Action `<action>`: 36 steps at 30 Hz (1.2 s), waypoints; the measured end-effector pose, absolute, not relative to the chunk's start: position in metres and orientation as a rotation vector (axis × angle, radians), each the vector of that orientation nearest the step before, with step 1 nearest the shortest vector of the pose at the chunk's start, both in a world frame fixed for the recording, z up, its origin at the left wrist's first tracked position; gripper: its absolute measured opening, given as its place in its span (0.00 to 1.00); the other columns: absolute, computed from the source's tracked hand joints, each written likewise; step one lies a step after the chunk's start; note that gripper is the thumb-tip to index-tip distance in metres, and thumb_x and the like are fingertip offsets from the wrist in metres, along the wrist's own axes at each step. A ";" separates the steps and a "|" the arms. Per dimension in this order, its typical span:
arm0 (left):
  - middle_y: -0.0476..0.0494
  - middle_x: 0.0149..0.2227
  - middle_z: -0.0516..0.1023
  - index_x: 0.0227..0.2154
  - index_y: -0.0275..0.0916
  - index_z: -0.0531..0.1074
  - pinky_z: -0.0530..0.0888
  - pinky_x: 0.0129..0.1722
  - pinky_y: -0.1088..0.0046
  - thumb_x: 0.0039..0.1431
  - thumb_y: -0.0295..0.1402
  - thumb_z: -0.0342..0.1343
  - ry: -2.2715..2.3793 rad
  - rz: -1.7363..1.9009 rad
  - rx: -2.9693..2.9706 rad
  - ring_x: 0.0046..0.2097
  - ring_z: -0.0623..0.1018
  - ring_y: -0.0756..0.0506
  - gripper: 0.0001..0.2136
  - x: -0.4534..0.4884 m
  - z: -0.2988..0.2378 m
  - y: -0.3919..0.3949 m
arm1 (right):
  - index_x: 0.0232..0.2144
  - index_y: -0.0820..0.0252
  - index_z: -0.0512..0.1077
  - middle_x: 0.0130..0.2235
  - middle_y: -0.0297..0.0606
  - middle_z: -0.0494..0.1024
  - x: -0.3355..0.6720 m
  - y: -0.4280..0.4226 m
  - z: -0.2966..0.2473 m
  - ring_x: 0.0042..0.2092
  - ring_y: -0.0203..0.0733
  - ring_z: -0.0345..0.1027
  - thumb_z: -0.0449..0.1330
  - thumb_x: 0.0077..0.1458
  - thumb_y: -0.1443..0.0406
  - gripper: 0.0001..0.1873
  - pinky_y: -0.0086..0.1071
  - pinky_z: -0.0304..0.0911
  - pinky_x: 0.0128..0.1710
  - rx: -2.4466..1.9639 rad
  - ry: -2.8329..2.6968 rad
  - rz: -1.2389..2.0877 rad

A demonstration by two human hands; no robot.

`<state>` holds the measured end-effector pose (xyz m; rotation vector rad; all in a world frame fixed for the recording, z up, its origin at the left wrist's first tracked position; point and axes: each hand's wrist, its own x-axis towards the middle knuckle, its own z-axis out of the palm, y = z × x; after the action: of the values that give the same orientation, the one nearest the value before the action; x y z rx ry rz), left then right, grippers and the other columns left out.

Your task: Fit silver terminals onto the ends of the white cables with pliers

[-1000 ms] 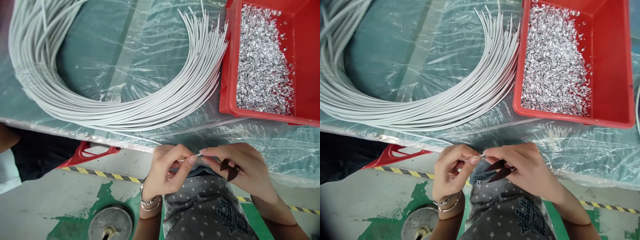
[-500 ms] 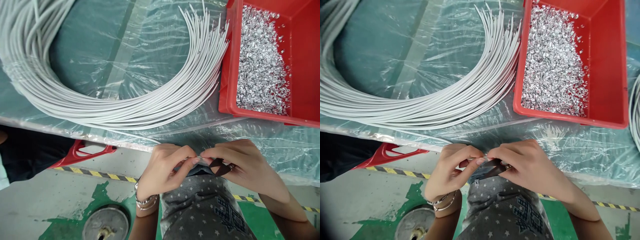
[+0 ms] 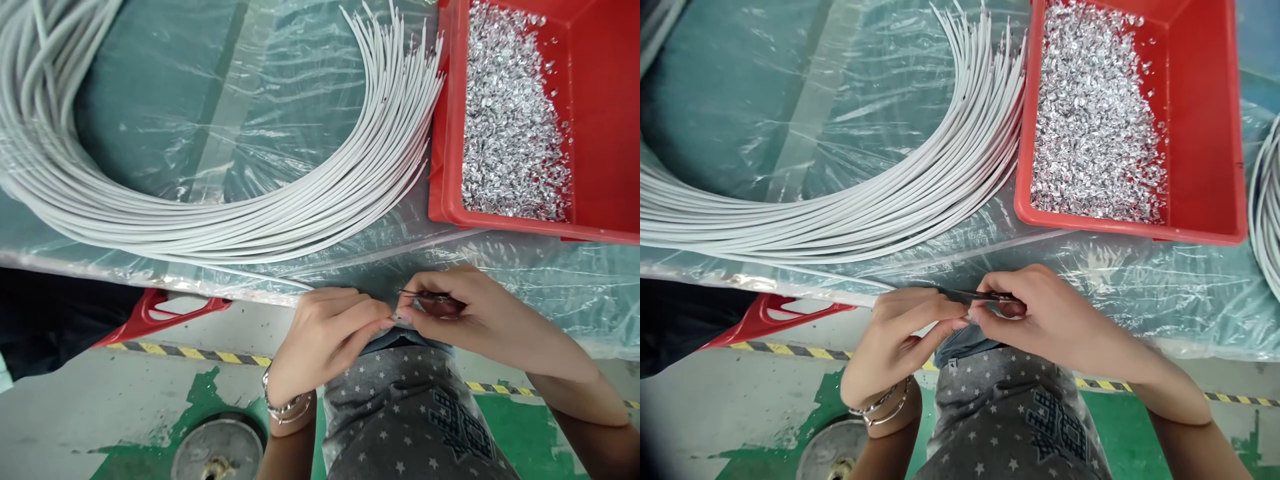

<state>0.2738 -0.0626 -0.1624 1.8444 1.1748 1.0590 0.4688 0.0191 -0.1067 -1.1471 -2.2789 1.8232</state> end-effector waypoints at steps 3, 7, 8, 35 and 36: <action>0.50 0.25 0.75 0.35 0.38 0.73 0.63 0.25 0.73 0.67 0.28 0.56 1.143 1.079 1.835 0.24 0.70 0.50 0.04 0.273 -0.164 -0.064 | 0.32 0.60 0.72 0.26 0.28 0.64 0.470 0.021 -0.109 0.25 0.31 0.51 0.59 0.63 0.65 0.07 0.27 0.46 0.22 -1.161 -2.163 1.988; 0.47 0.29 0.79 0.37 0.39 0.73 0.67 0.28 0.72 0.67 0.27 0.56 1.091 1.110 1.816 0.28 0.75 0.48 0.03 0.273 -0.167 -0.064 | 0.32 0.60 0.72 0.26 0.27 0.63 0.471 0.024 -0.111 0.26 0.31 0.52 0.61 0.62 0.64 0.07 0.27 0.47 0.23 -1.161 -2.113 2.094; 0.47 0.30 0.79 0.37 0.39 0.73 0.67 0.28 0.72 0.67 0.26 0.56 1.084 1.121 1.812 0.28 0.75 0.48 0.03 0.273 -0.168 -0.064 | 0.32 0.59 0.72 0.25 0.27 0.62 0.471 0.025 -0.111 0.26 0.31 0.52 0.62 0.61 0.63 0.07 0.27 0.47 0.23 -1.159 -2.105 2.113; 0.44 0.33 0.79 0.38 0.36 0.74 0.67 0.32 0.70 0.68 0.25 0.55 1.013 1.330 1.753 0.34 0.72 0.48 0.03 0.274 -0.175 -0.067 | 0.30 0.59 0.68 0.24 0.25 0.54 0.462 -0.013 -0.116 0.25 0.29 0.43 0.63 0.62 0.65 0.09 0.25 0.42 0.21 -1.274 -1.473 2.216; 0.44 0.33 0.79 0.38 0.36 0.74 0.67 0.33 0.70 0.68 0.26 0.55 1.004 1.327 1.755 0.34 0.72 0.48 0.03 0.273 -0.175 -0.067 | 0.30 0.59 0.68 0.24 0.25 0.54 0.462 -0.015 -0.117 0.25 0.29 0.44 0.62 0.62 0.65 0.09 0.25 0.42 0.22 -1.272 -1.469 2.211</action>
<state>0.2733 -0.0667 -0.1745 1.7549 1.0035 1.3269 0.4616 -0.0145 -0.1166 -1.2720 -1.4690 2.2109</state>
